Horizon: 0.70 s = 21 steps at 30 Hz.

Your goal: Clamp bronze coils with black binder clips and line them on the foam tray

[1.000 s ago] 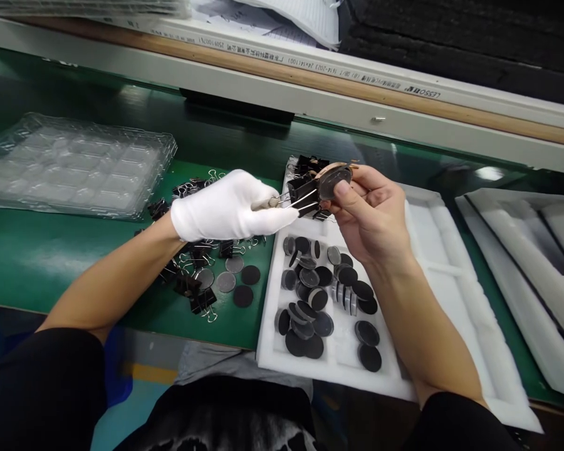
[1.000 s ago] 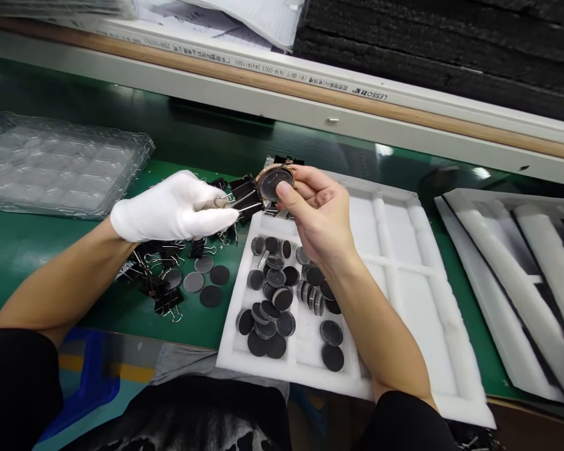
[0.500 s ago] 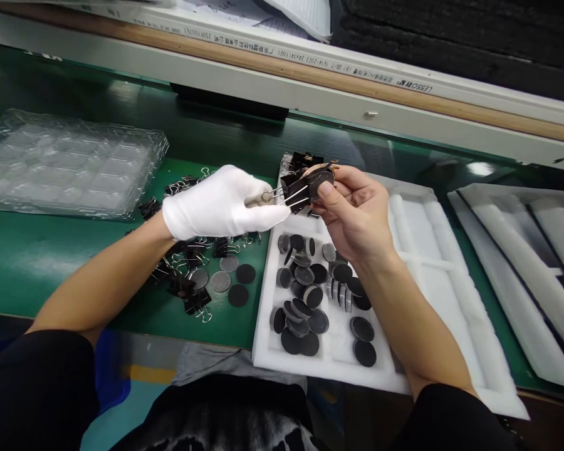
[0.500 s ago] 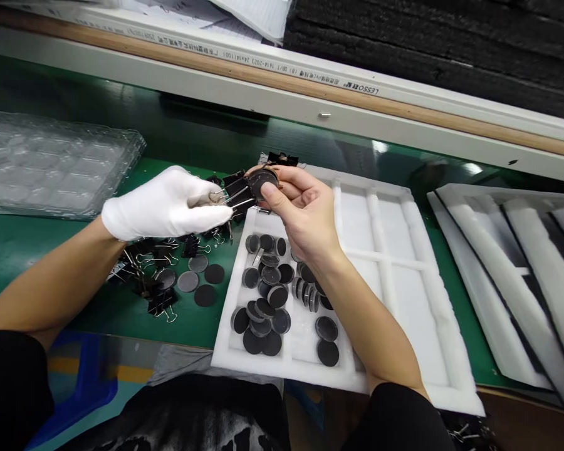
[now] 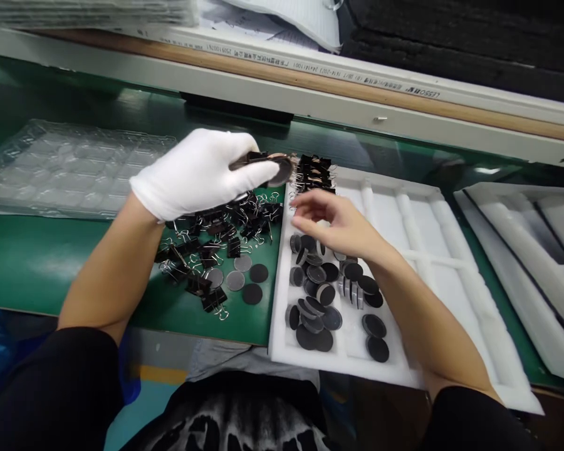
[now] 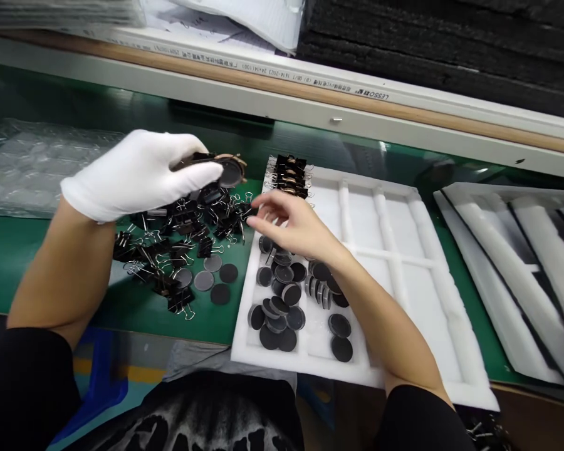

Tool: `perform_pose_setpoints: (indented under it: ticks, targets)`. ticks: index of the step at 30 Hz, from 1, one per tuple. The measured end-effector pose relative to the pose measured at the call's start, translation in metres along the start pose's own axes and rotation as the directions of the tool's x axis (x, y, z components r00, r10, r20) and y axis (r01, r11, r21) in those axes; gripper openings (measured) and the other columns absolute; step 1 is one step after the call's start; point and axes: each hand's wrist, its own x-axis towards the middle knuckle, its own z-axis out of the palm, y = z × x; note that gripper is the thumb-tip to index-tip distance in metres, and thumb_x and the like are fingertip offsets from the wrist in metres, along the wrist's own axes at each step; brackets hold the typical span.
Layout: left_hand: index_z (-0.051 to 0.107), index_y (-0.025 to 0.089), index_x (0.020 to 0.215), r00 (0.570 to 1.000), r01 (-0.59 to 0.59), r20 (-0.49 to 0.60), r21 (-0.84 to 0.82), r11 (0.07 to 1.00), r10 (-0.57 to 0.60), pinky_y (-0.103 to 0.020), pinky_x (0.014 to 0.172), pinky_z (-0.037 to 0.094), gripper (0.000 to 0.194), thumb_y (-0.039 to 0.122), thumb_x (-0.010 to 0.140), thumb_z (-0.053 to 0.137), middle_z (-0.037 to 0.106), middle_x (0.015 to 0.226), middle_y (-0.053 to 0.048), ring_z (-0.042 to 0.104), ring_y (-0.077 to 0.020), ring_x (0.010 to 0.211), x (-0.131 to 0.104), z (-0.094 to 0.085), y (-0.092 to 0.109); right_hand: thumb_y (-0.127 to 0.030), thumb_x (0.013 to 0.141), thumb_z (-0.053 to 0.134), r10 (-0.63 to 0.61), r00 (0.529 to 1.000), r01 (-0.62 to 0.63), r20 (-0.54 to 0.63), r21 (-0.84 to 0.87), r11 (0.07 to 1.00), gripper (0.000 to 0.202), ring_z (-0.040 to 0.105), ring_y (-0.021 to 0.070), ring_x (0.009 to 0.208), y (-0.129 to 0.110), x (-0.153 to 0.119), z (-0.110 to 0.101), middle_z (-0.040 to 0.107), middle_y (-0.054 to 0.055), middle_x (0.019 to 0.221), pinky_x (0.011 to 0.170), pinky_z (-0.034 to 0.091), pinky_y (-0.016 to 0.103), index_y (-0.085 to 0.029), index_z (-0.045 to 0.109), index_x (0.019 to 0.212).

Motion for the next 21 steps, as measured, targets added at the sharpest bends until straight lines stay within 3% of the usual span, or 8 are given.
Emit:
perform_pose_setpoints:
  ticks: [2, 5, 7, 10, 14, 17, 21]
  targets:
    - [0.044, 0.018, 0.067, 1.000, 0.006, 0.002, 0.006, 1.000, -0.006, -0.025, 0.066, 0.027, 0.051, 0.050, 0.107, 0.041, 0.041, 0.059, 0.005, 0.036, -0.0078, 0.060, -0.005, -0.012, -0.004, -0.043, 0.095, 0.070, 0.078, 0.986, -0.014, 0.146, -0.395, 0.919, 0.026, 0.069, 0.0234, 0.083, -0.003, 0.006, 0.007, 0.076, 0.008, 0.088, 0.076, 0.050, 0.040, -0.018, 0.075, 0.097]
    - [0.032, 0.020, 0.063, 1.000, 0.007, 0.008, -0.006, 1.000, -0.007, -0.027, 0.065, 0.027, 0.054, 0.048, 0.109, 0.034, 0.037, 0.056, 0.005, 0.034, -0.0083, 0.058, -0.010, -0.023, -0.007, -0.046, 0.096, 0.070, 0.174, 0.968, 0.039, 0.182, -0.790, 0.612, 0.034, 0.068, 0.0339, 0.095, -0.009, 0.015, 0.033, 0.076, 0.017, 0.092, 0.081, 0.042, 0.045, -0.012, 0.076, 0.090]
    - [0.032, 0.020, 0.063, 0.999, 0.047, 0.021, 0.050, 0.998, -0.048, -0.029, 0.064, 0.025, 0.053, 0.048, 0.107, 0.038, 0.036, 0.055, 0.005, 0.033, -0.0093, 0.057, -0.013, -0.027, -0.007, -0.044, 0.094, 0.072, 0.219, 0.959, 0.045, 0.180, -0.860, 0.509, 0.034, 0.067, 0.0377, 0.101, -0.011, 0.020, 0.053, 0.076, 0.020, 0.095, 0.083, 0.039, 0.046, -0.011, 0.077, 0.090]
    - [0.029, 0.020, 0.062, 0.990, 0.111, 0.070, 0.148, 0.983, -0.122, -0.031, 0.061, 0.022, 0.053, 0.050, 0.104, 0.041, 0.032, 0.053, 0.004, 0.031, -0.0108, 0.053, -0.016, -0.032, -0.009, -0.028, 0.094, 0.066, 0.255, 0.955, 0.013, 0.155, -0.875, 0.484, 0.020, 0.067, 0.0335, 0.097, -0.014, 0.024, 0.072, 0.076, 0.019, 0.097, 0.080, 0.036, 0.042, -0.012, 0.077, 0.092]
    - [0.035, 0.021, 0.057, 0.977, 0.121, 0.156, 0.172, 0.978, -0.148, -0.031, 0.061, 0.025, 0.057, 0.059, 0.100, 0.039, 0.039, 0.050, 0.002, 0.034, -0.0130, 0.050, -0.022, -0.039, -0.019, -0.018, 0.093, 0.055, 0.260, 0.962, -0.039, 0.088, -0.894, 0.446, 0.022, 0.066, 0.0250, 0.080, -0.025, 0.024, 0.060, 0.076, 0.014, 0.092, 0.072, 0.034, 0.038, -0.014, 0.076, 0.086]
    - [0.045, 0.021, 0.059, 0.962, 0.088, 0.243, 0.144, 0.986, -0.121, -0.031, 0.063, 0.028, 0.057, 0.058, 0.101, 0.038, 0.043, 0.050, 0.001, 0.037, -0.0131, 0.050, -0.024, -0.043, -0.026, -0.018, 0.092, 0.055, 0.190, 0.980, -0.054, 0.057, -0.845, 0.532, 0.022, 0.062, 0.0210, 0.074, -0.043, 0.022, 0.030, 0.074, 0.009, 0.086, 0.066, 0.034, 0.035, -0.016, 0.075, 0.083]
    - [0.060, 0.018, 0.076, 0.912, -0.044, 0.409, 0.083, 0.996, 0.006, -0.026, 0.067, 0.032, 0.052, 0.057, 0.103, 0.038, 0.055, 0.060, 0.002, 0.042, -0.0090, 0.053, -0.024, -0.041, -0.025, -0.023, 0.094, 0.061, -0.005, 0.996, 0.053, 0.092, -0.529, 0.847, 0.018, 0.059, 0.0166, 0.068, -0.063, 0.017, -0.005, 0.070, 0.003, 0.075, 0.066, 0.040, 0.032, -0.019, 0.074, 0.082]
